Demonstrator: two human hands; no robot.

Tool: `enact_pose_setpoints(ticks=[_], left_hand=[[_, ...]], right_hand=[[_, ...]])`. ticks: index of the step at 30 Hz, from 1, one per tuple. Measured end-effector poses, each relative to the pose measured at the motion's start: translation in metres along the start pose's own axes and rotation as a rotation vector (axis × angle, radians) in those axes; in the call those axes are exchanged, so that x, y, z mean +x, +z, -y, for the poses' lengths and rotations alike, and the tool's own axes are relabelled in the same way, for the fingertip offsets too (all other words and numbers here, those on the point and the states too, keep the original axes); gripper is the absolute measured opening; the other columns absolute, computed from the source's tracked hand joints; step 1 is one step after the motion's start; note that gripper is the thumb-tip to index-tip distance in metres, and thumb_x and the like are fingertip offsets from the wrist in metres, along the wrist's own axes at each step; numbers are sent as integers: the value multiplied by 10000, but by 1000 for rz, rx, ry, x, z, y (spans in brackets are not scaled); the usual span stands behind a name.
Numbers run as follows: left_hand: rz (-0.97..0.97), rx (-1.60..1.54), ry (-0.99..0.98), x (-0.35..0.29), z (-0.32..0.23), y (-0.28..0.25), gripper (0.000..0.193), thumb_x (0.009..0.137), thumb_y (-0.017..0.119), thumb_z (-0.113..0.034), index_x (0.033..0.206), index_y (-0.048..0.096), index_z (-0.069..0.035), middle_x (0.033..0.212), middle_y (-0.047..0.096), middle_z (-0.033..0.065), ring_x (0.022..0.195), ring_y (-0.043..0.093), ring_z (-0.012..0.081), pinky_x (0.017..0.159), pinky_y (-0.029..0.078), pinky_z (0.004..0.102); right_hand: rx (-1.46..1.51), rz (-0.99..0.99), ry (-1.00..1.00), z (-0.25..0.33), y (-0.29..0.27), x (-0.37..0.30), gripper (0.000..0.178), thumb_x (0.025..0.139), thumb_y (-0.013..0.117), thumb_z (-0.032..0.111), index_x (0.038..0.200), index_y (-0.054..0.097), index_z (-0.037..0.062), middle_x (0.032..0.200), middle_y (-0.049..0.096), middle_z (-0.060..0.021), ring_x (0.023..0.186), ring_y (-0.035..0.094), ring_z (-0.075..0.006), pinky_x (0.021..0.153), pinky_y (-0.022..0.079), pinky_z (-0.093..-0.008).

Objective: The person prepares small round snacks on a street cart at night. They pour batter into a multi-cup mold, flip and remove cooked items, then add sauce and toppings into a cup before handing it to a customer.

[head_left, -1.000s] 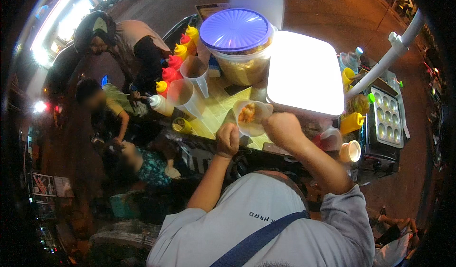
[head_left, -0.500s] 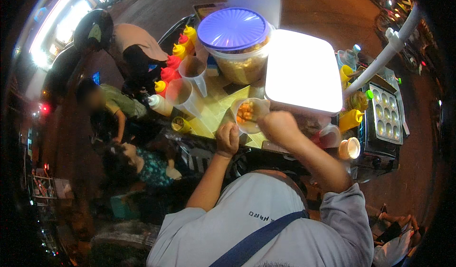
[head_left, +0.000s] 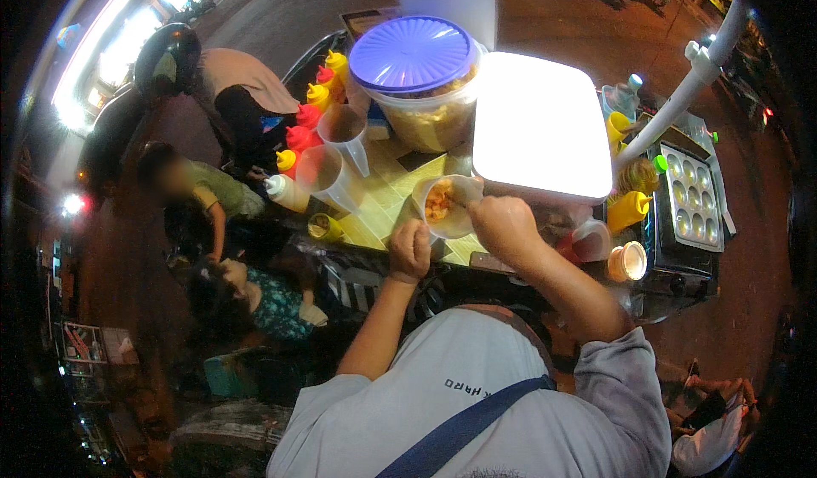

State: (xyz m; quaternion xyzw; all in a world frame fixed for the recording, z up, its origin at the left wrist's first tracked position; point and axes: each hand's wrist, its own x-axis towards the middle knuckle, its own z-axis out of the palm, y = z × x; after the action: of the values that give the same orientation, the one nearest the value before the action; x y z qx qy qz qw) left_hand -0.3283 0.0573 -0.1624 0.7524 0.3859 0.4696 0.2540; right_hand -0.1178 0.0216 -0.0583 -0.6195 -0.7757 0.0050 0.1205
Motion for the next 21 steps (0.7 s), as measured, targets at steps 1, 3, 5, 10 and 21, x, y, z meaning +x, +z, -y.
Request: enact_pose_setpoints(ticks=[1,3,5,10,21], left_hand=[[6,-4,10,0,0,0,308,1025,509,-248,821,560,-22,735,571,217,709,586,449,646,464,501],[11,12,31,0,0,2,307,1025,510,-249,825,564,-22,734,572,220,710,589,453,646,465,504],[3,51,52,1,0,4,306,1027,508,-251,830,565,-24,729,570,220,707,588,458,644,463,508],[-36,27,6,3,-1,7,296,1028,505,-241,835,564,-25,725,570,222,701,577,469,634,459,512],[-6,47,29,0,3,10,283,1032,500,-237,854,565,-26,736,566,228,705,573,463,635,452,516]], right_hand=[[-26,78,-50,-1,0,-2,109,875,637,140,930,725,106,651,665,-153,574,688,-337,534,553,-458],[3,185,-144,-3,0,-2,115,861,637,137,916,729,97,664,675,-154,583,693,-335,537,555,-455],[67,-80,-40,-4,-1,-1,109,844,636,135,802,722,82,663,681,-156,591,697,-345,554,561,-466],[28,162,-117,1,-4,-3,134,850,641,147,777,716,63,686,695,-152,602,706,-333,558,563,-463],[113,-257,86,1,-6,-7,129,817,657,136,753,750,74,734,722,-171,670,738,-355,606,594,-466]])
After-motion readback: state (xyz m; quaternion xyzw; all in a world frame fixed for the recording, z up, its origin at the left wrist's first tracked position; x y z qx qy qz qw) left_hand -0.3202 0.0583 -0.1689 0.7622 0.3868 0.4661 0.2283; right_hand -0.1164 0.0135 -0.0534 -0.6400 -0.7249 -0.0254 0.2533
